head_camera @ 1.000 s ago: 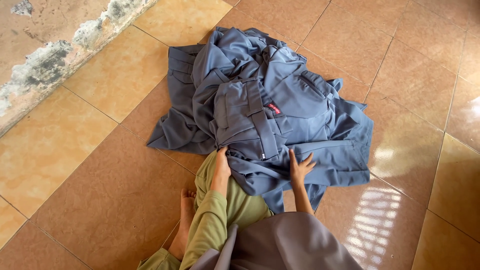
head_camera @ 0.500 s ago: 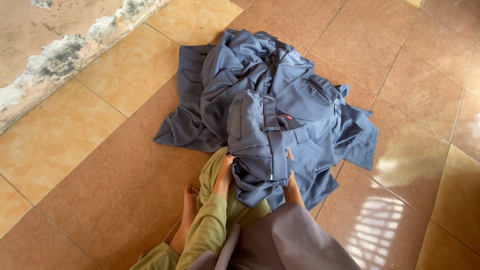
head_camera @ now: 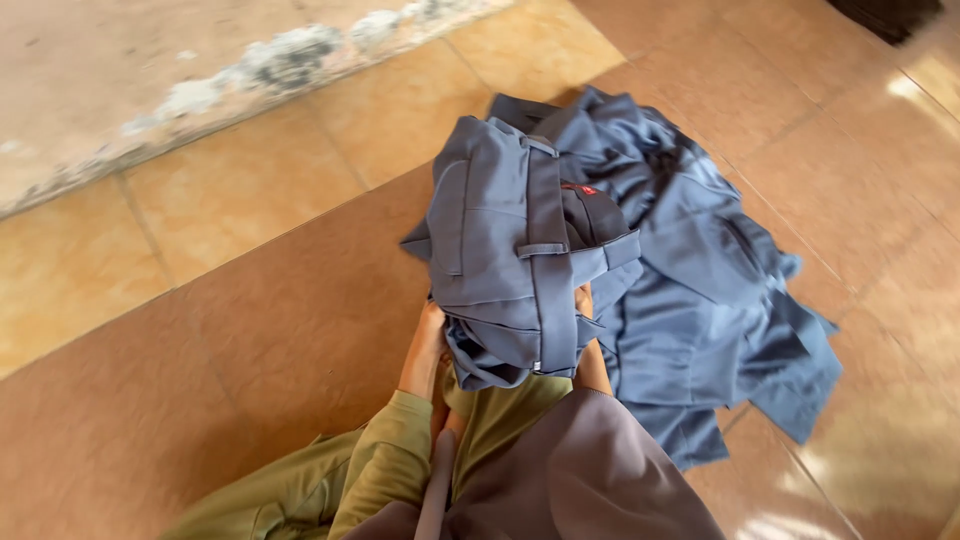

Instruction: A person sitting on the floor unfolds a pair of blue pants and then folds them neatly into a rectangular shape.

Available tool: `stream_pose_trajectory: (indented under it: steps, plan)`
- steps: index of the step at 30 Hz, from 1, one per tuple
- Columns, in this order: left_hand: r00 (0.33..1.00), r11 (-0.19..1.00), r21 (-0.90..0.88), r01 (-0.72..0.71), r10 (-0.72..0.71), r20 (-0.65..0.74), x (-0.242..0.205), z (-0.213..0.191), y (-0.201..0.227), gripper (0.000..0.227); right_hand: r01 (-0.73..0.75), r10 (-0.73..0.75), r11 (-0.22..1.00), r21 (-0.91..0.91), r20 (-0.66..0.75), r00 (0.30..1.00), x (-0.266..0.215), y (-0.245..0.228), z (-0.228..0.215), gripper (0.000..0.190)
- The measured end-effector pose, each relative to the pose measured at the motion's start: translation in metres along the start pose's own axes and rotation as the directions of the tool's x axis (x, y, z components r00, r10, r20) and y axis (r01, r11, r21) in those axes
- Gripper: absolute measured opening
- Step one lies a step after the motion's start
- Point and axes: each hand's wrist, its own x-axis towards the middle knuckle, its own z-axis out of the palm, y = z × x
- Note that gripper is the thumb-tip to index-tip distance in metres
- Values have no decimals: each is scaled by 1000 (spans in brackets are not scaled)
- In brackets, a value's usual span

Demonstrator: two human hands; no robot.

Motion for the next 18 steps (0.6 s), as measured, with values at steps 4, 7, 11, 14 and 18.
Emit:
stream_pose_trajectory:
  steps: [4,7,11,14,18]
  plan:
    - [984,992,-45,-115,108,-145,-35,-78,17,62,43,-43,999,5,225,974,2,3,74,39]
    - [948,977,-64,-205,182,-261,-60,-134,22,62,70,-74,997,24,390,918,3,14,132,38]
    - [880,946,-70,-316,265,-395,-106,-213,18,62,211,-176,977,6,574,800,-7,30,208,38]
    - [849,982,76,-174,189,-493,-151,-236,46,76,463,-122,828,-317,703,701,-32,23,251,47]
    - [454,719,451,529,209,-866,-174,-323,-13,124,654,267,188,-732,679,683,-76,31,274,95]
